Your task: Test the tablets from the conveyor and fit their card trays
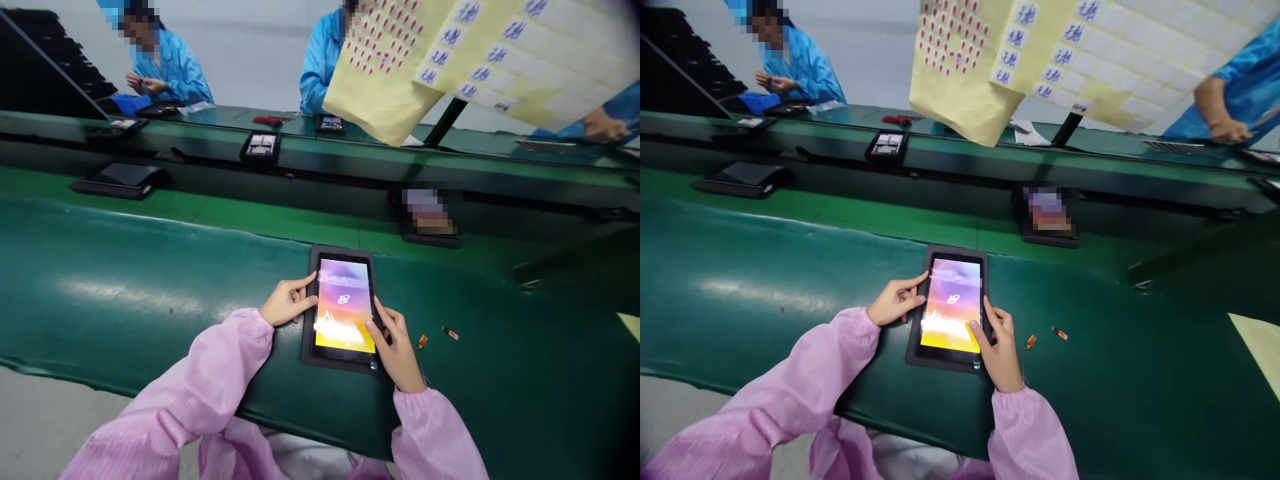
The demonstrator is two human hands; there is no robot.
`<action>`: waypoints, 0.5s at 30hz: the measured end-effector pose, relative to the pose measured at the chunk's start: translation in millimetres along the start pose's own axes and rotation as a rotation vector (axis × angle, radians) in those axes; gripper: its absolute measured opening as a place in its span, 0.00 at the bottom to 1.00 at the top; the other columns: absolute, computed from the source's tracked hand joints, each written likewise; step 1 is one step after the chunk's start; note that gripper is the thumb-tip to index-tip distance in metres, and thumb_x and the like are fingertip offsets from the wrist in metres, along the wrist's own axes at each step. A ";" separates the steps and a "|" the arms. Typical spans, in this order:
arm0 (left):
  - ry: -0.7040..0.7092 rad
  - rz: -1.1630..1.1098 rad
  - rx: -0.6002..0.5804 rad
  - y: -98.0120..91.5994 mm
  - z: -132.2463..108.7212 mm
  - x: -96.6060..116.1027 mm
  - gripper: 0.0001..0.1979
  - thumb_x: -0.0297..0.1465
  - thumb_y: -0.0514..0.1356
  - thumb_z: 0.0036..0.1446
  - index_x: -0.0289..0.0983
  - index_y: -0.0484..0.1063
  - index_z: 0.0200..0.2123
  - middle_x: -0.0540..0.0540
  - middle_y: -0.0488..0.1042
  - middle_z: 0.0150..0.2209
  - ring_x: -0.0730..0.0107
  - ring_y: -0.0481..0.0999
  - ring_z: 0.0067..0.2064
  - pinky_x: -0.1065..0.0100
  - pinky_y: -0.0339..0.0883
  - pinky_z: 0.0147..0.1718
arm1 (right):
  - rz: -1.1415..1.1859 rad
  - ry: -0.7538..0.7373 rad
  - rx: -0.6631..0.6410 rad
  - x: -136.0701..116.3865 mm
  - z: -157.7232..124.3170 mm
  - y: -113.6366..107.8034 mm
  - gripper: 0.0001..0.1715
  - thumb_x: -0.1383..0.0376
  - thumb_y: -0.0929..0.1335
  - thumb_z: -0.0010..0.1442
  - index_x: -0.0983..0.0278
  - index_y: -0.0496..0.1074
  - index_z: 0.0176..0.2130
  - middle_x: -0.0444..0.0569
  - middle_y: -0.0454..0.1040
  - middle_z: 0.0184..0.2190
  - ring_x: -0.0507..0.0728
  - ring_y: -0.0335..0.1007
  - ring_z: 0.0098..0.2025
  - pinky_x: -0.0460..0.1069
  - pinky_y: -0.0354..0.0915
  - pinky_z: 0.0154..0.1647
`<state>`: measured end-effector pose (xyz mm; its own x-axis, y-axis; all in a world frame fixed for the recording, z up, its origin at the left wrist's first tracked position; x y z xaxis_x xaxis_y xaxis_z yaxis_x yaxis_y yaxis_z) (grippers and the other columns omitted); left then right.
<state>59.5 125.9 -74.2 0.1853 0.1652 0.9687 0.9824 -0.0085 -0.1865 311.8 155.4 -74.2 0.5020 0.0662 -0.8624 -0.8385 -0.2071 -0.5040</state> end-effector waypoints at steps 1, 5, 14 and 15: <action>0.000 -0.008 0.002 -0.1 0.5 -0.3 0.35 0.39 0.62 0.55 0.38 0.59 0.64 0.57 0.59 0.24 0.82 0.62 0.17 0.76 0.65 0.13 | -0.001 0.007 -0.002 0.2 -0.1 -0.1 0.41 0.42 0.65 0.56 0.55 0.61 0.63 0.50 0.63 0.47 0.53 0.59 0.33 0.52 0.67 0.40; 0.010 -0.023 0.013 0.9 1.0 -3.2 0.33 0.39 0.62 0.55 0.37 0.60 0.63 0.57 0.60 0.24 0.82 0.62 0.16 0.76 0.64 0.13 | -0.006 0.017 -0.011 3.5 0.1 -1.0 0.41 0.42 0.65 0.56 0.55 0.62 0.63 0.50 0.64 0.47 0.53 0.60 0.33 0.51 0.66 0.40; -0.100 -0.099 0.276 -39.2 14.9 10.2 0.18 0.30 0.59 0.56 0.30 0.73 0.50 0.49 0.73 0.28 0.76 0.74 0.22 0.71 0.73 0.25 | 0.010 0.085 0.041 8.6 0.7 -9.1 0.40 0.39 0.63 0.55 0.57 0.67 0.59 0.50 0.68 0.52 0.58 0.68 0.43 0.52 0.65 0.39; -0.112 -0.073 0.381 -64.5 18.9 14.7 0.17 0.28 0.57 0.57 0.28 0.73 0.48 0.46 0.75 0.31 0.76 0.76 0.26 0.71 0.74 0.28 | 0.013 0.074 0.073 7.3 0.7 -11.8 0.39 0.39 0.63 0.55 0.57 0.69 0.57 0.51 0.68 0.53 0.60 0.68 0.45 0.53 0.65 0.41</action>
<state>-1.6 147.5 -51.0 0.0915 0.2582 0.9618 0.9102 0.3701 -0.1859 325.2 158.9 -74.6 0.5028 -0.0093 -0.8644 -0.8570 -0.1360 -0.4970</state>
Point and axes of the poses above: each hand's wrist, its own z-axis towards the middle knuckle, its own y-axis out of the palm, x = y × z, the point moved 7 cm from there along z, towards the middle knuckle
